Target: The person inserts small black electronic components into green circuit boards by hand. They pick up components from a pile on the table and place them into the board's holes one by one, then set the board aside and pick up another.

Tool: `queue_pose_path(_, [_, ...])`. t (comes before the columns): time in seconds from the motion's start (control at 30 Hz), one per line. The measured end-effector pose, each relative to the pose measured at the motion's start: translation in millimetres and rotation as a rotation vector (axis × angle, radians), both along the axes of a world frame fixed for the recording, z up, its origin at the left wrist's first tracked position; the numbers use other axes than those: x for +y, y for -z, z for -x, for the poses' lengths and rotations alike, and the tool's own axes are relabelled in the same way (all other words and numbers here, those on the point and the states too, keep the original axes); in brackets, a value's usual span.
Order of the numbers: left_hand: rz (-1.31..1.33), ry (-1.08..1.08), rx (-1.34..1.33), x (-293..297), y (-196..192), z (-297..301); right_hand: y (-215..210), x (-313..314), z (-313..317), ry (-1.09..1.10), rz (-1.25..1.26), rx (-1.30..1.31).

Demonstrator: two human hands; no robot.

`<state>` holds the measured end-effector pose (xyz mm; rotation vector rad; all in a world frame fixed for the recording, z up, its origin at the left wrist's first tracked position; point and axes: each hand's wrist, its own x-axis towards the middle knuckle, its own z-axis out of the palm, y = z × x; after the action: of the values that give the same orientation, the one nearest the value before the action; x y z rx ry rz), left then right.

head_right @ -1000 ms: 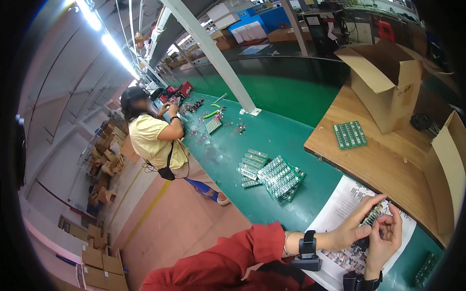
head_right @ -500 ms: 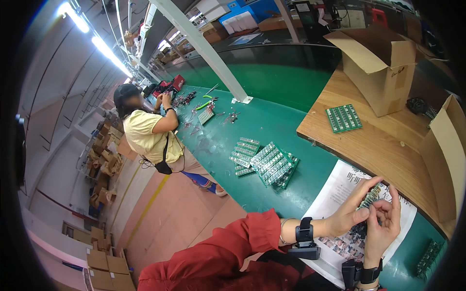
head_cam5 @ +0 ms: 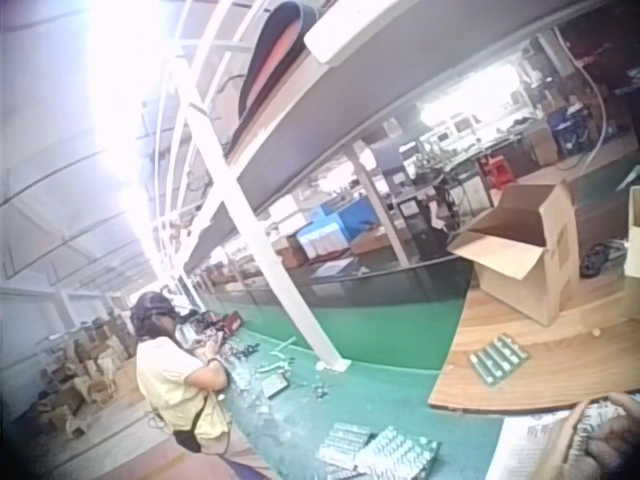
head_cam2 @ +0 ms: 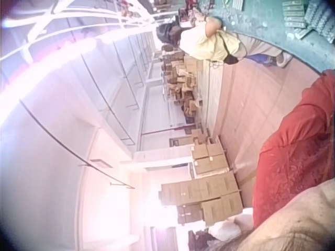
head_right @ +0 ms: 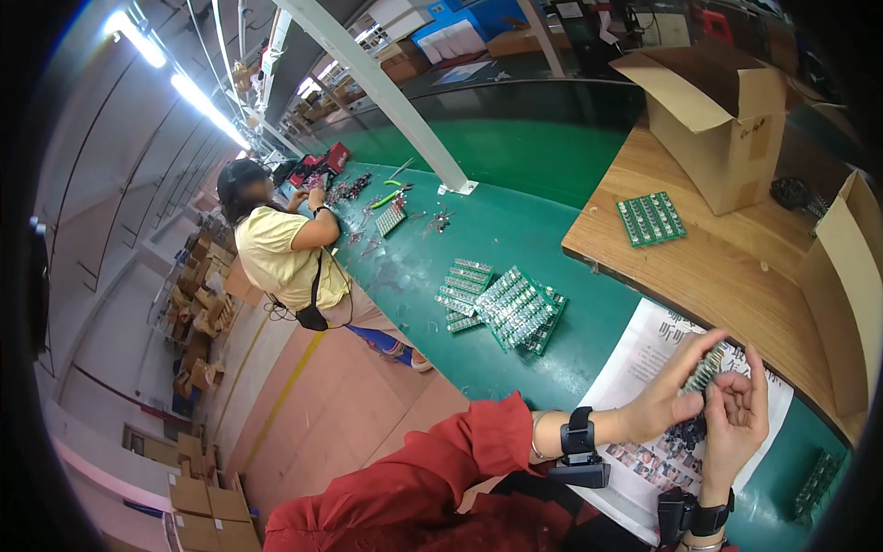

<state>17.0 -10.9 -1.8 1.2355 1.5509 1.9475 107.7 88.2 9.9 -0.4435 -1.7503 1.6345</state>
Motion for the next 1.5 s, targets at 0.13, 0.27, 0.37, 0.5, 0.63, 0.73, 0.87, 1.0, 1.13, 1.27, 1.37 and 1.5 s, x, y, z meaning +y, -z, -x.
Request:
queue_pose_path(0.13, [0.001, 0.011, 0.065, 3, 5, -3, 5, 1, 0, -0.008, 0.063, 0.021])
queue_pose_path(0.27, [0.000, -0.009, 0.077, 4, 6, -3, 5, -3, 3, 0.042, 0.011, 0.003])
queue_pose_path(0.37, [0.003, 0.007, 0.098, 3, 3, -2, 7, -3, 1, 0.045, -0.014, 0.013])
queue_pose_path(0.5, [-0.010, 0.077, -0.012, 1, -2, -2, 7, 0, -3, 0.033, -0.030, 0.004])
queue_pose_path(0.63, [-0.028, 0.097, -0.092, -3, -8, -1, 7, 6, -5, -0.001, -0.012, 0.005])
queue_pose_path(0.73, [-0.036, 0.048, -0.090, -3, -3, 4, 5, 8, -11, -0.005, 0.003, -0.015])
queue_pose_path(0.87, [0.009, 0.023, 0.087, 3, 3, -6, -2, -1, -1, 0.042, 0.036, 0.043])
queue_pose_path(1.0, [0.036, 0.059, 0.113, 1, 3, -3, 1, -2, -1, 0.020, 0.051, 0.055])
queue_pose_path(1.13, [0.063, 0.096, 0.076, -1, 0, -3, 3, -3, -3, 0.040, 0.007, 0.019])
queue_pose_path(1.27, [0.106, 0.141, 0.028, 1, -3, -2, 1, -2, -9, 0.149, -0.022, 0.022])
queue_pose_path(1.37, [0.132, 0.004, 0.082, -10, 12, 4, -5, -11, 0, 0.103, -0.079, 0.076])
queue_pose_path(1.5, [-0.066, 0.156, -0.505, -2, -11, 1, -8, -6, -1, 0.113, -0.044, 0.153])
